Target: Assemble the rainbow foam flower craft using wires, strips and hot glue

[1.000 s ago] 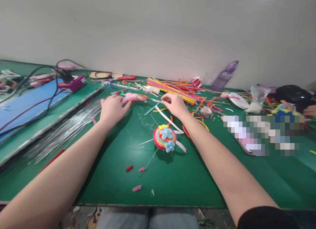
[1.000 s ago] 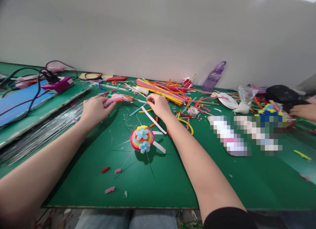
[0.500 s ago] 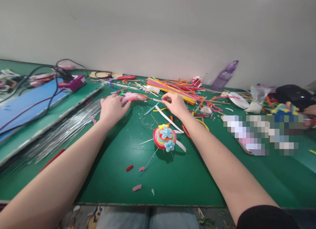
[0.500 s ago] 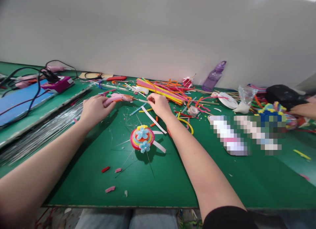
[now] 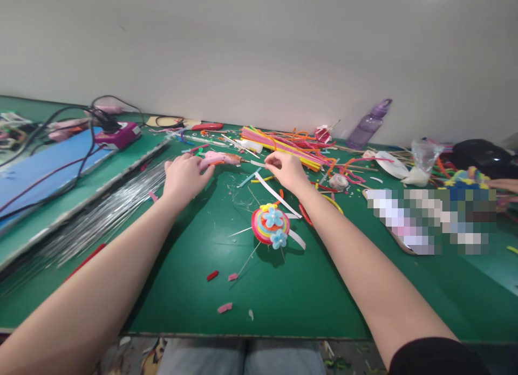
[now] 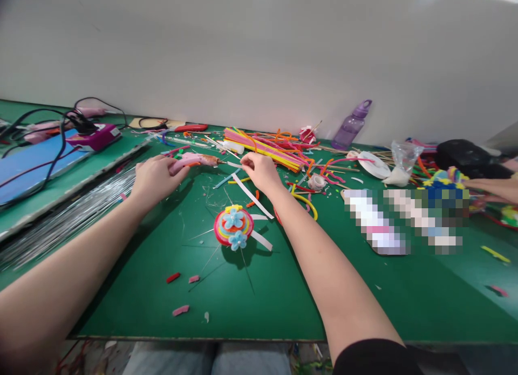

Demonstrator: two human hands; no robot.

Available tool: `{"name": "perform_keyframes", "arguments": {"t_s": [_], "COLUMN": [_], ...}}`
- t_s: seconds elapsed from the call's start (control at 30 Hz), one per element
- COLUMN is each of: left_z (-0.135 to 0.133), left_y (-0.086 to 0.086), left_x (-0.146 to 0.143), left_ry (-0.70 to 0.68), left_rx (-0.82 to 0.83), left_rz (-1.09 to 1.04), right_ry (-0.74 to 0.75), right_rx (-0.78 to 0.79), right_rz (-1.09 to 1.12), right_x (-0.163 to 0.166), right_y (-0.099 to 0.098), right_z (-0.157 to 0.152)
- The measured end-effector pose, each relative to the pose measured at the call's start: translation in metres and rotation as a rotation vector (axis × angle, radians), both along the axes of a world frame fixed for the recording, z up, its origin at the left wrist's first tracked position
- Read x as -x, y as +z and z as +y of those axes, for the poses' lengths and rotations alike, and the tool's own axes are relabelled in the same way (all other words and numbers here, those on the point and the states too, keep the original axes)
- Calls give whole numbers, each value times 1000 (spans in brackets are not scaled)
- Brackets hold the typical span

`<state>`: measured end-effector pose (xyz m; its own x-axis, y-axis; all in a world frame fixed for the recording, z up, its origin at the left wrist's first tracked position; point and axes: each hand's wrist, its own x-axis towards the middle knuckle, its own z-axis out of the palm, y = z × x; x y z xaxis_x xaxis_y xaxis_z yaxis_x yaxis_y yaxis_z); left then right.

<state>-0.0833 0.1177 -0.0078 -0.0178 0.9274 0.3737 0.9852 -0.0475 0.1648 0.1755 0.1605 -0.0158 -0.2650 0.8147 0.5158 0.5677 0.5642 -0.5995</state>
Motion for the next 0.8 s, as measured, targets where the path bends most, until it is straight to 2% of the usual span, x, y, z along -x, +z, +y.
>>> {"name": "perform_keyframes", "arguments": {"t_s": [0.8], "left_z": [0], "left_y": [1], "left_x": [1], "left_ry": [1], "left_rx": [10], "left_rz": [2], "right_ry": [34], "right_rx": [39], "right_rz": [51], "right_x": [1], "right_y": [0], "right_z": [-1]}}
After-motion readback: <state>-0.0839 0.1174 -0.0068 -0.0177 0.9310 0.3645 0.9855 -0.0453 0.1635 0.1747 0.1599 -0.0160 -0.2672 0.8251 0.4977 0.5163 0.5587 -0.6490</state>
